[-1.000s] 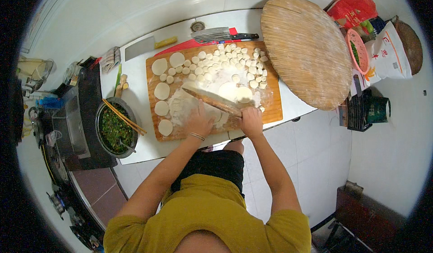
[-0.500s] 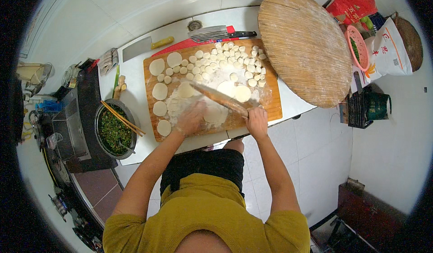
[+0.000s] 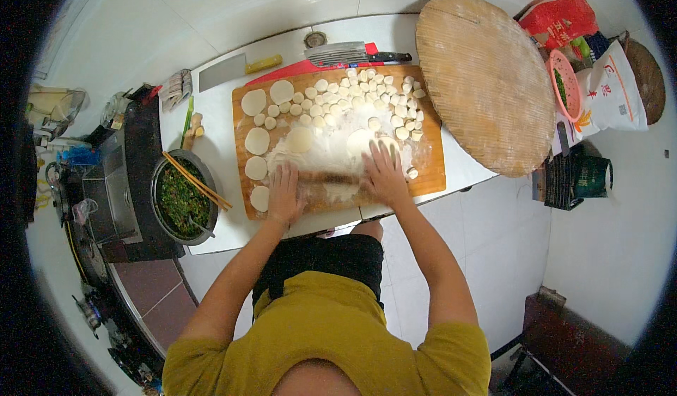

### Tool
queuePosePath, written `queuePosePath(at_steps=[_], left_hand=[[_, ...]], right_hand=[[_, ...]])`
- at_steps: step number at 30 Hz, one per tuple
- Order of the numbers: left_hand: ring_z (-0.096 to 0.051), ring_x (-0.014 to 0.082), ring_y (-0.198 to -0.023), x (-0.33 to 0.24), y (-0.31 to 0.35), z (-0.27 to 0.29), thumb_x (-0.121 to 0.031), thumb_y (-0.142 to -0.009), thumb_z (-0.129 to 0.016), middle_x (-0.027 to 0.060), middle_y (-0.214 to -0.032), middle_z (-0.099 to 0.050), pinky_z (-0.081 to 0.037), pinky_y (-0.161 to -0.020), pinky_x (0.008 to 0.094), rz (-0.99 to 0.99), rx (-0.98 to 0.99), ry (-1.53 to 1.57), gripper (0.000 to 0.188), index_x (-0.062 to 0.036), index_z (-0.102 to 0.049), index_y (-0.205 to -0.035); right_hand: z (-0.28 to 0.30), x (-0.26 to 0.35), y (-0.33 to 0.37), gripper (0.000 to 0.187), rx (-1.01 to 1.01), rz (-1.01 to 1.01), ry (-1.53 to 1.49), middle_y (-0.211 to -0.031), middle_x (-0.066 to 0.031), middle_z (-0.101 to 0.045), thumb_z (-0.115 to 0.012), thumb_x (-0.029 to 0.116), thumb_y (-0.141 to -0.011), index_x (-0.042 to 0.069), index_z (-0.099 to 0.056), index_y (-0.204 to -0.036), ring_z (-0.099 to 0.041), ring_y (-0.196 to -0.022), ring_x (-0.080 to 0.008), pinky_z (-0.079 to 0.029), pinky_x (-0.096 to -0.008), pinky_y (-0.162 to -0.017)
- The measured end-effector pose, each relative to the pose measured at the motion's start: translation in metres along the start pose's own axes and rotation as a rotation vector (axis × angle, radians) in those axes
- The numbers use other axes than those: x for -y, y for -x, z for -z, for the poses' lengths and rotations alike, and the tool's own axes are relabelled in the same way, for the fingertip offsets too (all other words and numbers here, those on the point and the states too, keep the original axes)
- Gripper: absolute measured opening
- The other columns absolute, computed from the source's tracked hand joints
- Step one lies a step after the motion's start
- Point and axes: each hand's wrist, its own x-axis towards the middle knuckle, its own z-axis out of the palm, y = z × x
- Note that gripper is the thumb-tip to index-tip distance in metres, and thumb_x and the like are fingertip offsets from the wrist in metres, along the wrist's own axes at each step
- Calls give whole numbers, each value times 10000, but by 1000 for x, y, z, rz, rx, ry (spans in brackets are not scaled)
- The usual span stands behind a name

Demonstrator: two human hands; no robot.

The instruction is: The person uses a wooden rolling pin to flatten small balls of dough into thin, round discs on a floured wooden board. They repeatedly roll, rotate, and transfer the flattened dough pieces to a larger wooden tray to the right.

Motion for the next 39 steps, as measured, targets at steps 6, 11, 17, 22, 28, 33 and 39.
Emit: queuePosePath(at_steps=[6,11,17,22,28,33,39], left_hand=[[-173,412,-1393,-17,43,-10,-416,-856,-563,180,-1536,-163,-152,-1130,531,-78,75,62,778,-53,-240,-1463],[-112,397,-1416,-65,14,-22,-469,-881,-498,118,-1561,-120,-134,-1135,527,-366,325,28,750,-101,-231,-1477],[-52,407,-1424,-66,-20,-43,-470,-892,-472,105,-1571,-83,-122,-1131,546,-247,274,-26,733,-106,-227,-1480],[-49,408,-1425,-64,-79,-25,-450,-892,-471,108,-1568,-92,-105,-1131,566,-160,98,-61,727,-101,-226,-1481],[-221,343,-1398,-137,-109,-21,-295,-900,-474,136,-1516,-247,-246,-1107,491,-516,89,39,567,-110,-347,-1421],[-428,272,-1264,-201,-126,-68,-205,-899,-477,96,-1366,-448,-404,-1015,421,-684,165,132,389,-124,-527,-1276],[-540,259,-1100,-203,-126,-98,-102,-842,-513,105,-1183,-553,-468,-893,382,-664,151,81,297,-30,-585,-1121]], right_hand=[[-34,-8,30,278,193,-65,-181,-942,-132,-526,-607,214,-762,62,-530,-981,-517,-951,-309,-397,-466,-868],[0,-9,17,256,-238,-215,-152,-802,-131,-481,-686,101,-685,47,-501,-855,-490,-795,-338,-374,-443,-724],[3,-10,42,321,-315,-468,-159,-890,-156,-504,-720,84,-686,27,-513,-925,-493,-881,-348,-374,-449,-783],[7,-10,57,335,-341,-574,-165,-897,-157,-509,-719,93,-703,17,-526,-967,-492,-892,-344,-370,-445,-792],[27,-23,82,260,-426,-697,-226,-881,-153,-507,-672,102,-768,7,-545,-973,-486,-859,-337,-364,-436,-772],[32,-31,102,245,-455,-767,-204,-873,-153,-508,-653,134,-814,-2,-542,-984,-485,-839,-340,-367,-434,-762],[26,-23,104,253,-454,-795,-292,-892,-154,-517,-661,149,-813,3,-542,-982,-491,-854,-337,-366,-434,-766]])
